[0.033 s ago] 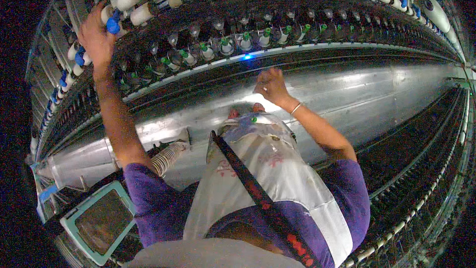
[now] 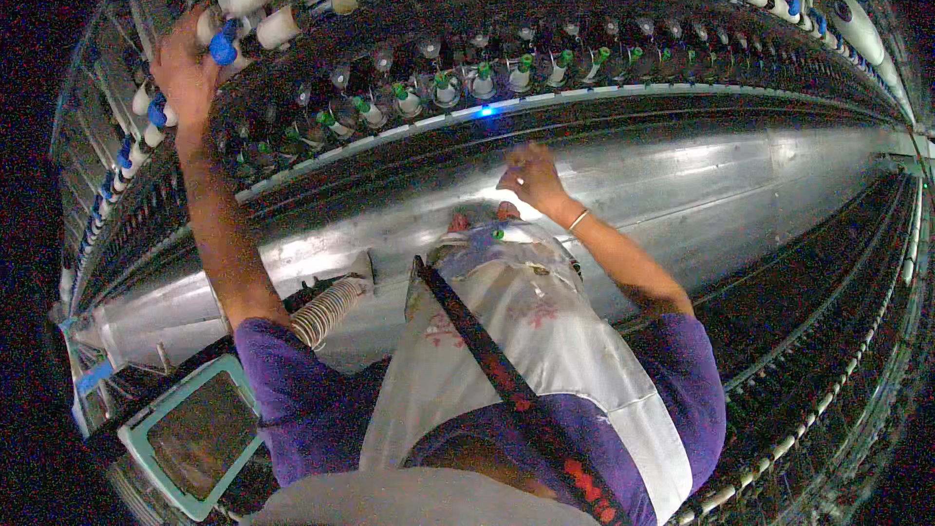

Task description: The person walks along a row of spinning machines and repeatedly uses a green-capped tool to adjust or clean the spindles. They also handle thin threads and small components with both hands, moving between stations to perform similar adjustments.

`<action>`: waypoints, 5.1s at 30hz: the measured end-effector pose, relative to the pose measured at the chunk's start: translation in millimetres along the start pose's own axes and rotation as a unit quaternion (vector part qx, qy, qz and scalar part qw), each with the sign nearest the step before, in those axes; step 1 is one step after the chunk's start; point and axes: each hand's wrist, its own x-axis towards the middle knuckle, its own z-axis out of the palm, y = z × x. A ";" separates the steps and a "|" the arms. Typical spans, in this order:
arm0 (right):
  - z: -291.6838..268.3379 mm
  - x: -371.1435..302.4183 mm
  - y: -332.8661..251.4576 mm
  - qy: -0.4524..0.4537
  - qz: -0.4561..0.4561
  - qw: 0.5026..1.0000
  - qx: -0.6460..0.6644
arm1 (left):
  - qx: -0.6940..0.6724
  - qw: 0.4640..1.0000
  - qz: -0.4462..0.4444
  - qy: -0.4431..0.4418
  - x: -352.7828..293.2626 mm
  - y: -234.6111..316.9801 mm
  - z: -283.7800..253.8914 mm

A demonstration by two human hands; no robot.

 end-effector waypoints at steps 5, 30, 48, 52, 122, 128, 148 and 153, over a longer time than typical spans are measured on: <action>51.0 -48.1 4.6 -0.121 0.160 0.946 0.256 | -0.084 0.984 0.045 0.153 -7.6 9.5 -36.8; 29.3 -42.3 -50.3 -0.252 0.109 0.928 0.253 | -0.019 0.985 0.094 0.146 39.6 218.9 55.9; 3.5 -0.5 -13.4 -0.446 0.016 0.782 0.435 | -0.120 0.924 -0.345 -0.109 -348.0 273.9 -69.7; 15.8 12.5 12.0 -0.476 -0.085 0.758 0.437 | 0.183 0.879 -0.416 -0.142 -379.0 315.6 -176.3; 33.5 -518.2 -955.2 -0.171 -0.781 -0.006 0.600 | 0.733 0.071 -0.617 -0.278 -551.2 413.5 -718.2; 48.4 -492.6 -937.6 -0.121 -0.746 -0.004 0.655 | 0.715 0.078 -0.650 -0.247 -552.4 416.4 -701.0; 287.2 -291.8 -775.3 -0.661 -0.674 0.242 0.223 | 0.413 -0.024 -0.768 0.490 -825.9 308.4 -416.1; 273.6 -307.2 -755.2 -0.693 -0.670 0.175 0.199 | 0.608 0.103 -0.662 0.427 -886.3 317.3 -426.0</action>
